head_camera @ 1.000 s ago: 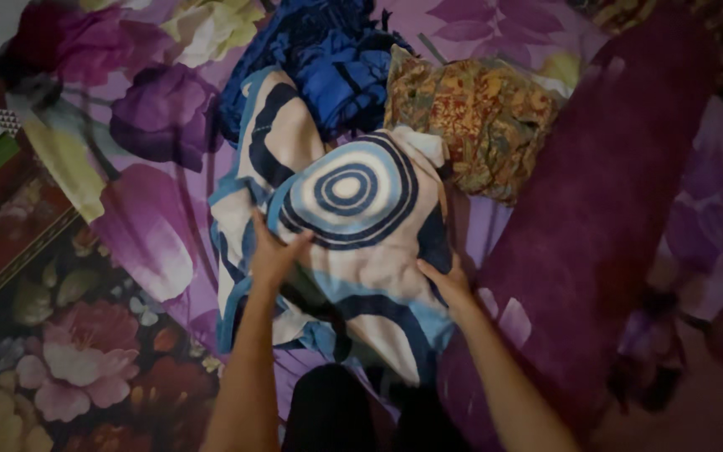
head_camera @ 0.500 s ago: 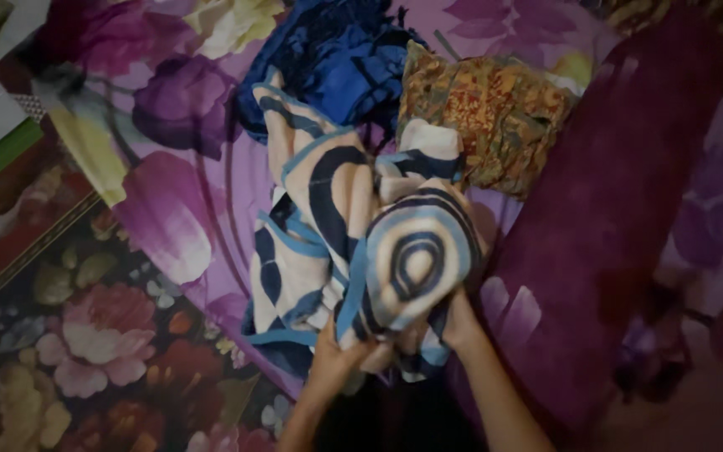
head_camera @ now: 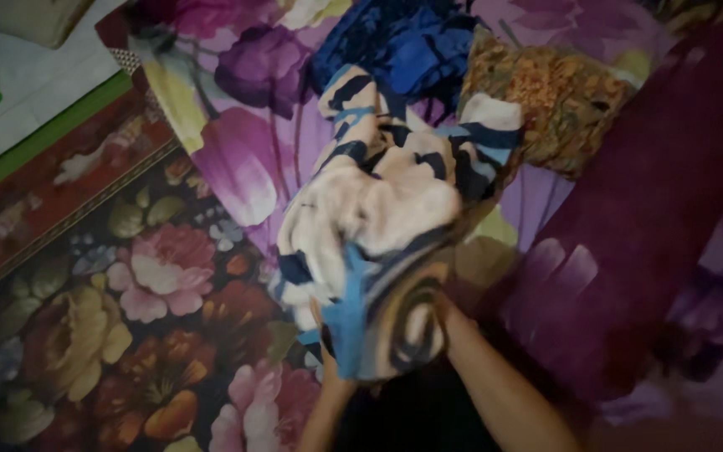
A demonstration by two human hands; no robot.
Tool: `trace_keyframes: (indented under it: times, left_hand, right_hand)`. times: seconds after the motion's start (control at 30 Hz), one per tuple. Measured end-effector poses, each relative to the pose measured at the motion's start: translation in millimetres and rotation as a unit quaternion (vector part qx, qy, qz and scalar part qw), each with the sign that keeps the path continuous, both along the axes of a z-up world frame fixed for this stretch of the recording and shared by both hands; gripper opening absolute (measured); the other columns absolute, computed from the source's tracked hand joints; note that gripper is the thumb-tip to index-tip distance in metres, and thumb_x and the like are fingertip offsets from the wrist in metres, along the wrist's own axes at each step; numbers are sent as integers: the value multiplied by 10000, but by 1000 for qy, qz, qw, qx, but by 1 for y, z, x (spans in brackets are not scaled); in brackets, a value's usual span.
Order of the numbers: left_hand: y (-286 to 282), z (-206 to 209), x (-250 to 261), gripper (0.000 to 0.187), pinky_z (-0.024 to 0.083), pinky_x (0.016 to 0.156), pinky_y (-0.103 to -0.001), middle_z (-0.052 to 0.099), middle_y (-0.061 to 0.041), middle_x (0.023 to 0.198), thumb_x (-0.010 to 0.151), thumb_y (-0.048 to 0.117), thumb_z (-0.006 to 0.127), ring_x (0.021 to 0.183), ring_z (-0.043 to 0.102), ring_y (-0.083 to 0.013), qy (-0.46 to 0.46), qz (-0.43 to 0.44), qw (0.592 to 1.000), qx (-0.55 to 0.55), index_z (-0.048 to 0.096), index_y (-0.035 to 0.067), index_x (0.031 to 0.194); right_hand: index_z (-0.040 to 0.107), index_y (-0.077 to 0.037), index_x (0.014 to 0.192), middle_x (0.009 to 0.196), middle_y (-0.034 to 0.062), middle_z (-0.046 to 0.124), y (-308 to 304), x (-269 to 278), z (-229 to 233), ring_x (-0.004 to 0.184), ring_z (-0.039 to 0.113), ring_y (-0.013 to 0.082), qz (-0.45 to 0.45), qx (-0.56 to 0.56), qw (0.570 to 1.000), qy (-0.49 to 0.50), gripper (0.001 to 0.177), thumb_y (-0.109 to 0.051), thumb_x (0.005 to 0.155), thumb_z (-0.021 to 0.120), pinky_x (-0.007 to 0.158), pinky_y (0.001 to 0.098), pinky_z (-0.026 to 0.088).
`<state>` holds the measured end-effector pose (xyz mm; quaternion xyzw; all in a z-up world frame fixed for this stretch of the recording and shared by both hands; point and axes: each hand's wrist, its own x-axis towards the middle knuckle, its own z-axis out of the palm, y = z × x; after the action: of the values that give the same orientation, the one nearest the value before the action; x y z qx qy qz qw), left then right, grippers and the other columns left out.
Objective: The person removes a patterned blanket, a floral cloth, a purple pillow, and a blue cloth from the bed and places them on the floor. Then, the person smooths and tucks the floral bedsheet around the mattress corners to make the bed.
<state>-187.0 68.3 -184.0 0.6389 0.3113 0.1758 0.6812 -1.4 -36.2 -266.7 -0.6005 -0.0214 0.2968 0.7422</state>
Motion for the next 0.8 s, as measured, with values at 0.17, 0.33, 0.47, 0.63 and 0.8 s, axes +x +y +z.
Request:
trace_keyframes:
  times: [0.17,0.33,0.47,0.63,0.8]
  left_hand:
    - [30,-37,-25,668,457,978,-437,544,-323,1219,822,291,751,1090,549,-420,15,4,999,-51,452,57,1371]
    - [50,-39,-27,649,464,970,-432,561,-310,1211,820,282,753,1082,562,-408,4,-2,1000,-30,471,51,1356]
    - [62,-40,-21,634,470,964,-429,574,-300,1205,819,275,756,1076,573,-398,0,-10,1000,-12,486,46,1345]
    - [80,-41,0,615,477,956,-424,591,-287,1198,817,266,758,1069,586,-386,-8,-21,1000,15,506,40,1330]
    - [102,-38,11,597,484,948,-420,608,-274,1190,816,257,761,1061,600,-375,-22,-15,999,37,525,33,1316]
  right_hand:
    - [686,-57,1205,1143,186,723,-11,-40,-20,1072,694,342,83,-132,979,-131,378,-251,883,649,928,426,540]
    - [706,-56,1176,1121,207,731,-70,-61,-40,1066,702,362,153,-312,916,-201,350,-202,860,677,924,433,541]
    - [722,-55,1152,1103,224,737,-93,-48,-18,1061,708,379,134,-451,833,-290,330,-162,841,700,921,439,542]
    - [408,-103,1559,1542,238,417,-43,31,42,1401,449,453,-81,-301,768,-559,872,40,733,650,1126,536,405]
    - [387,-165,1569,1621,237,297,42,95,26,1485,282,486,36,-509,592,-624,840,-120,760,611,1078,750,204]
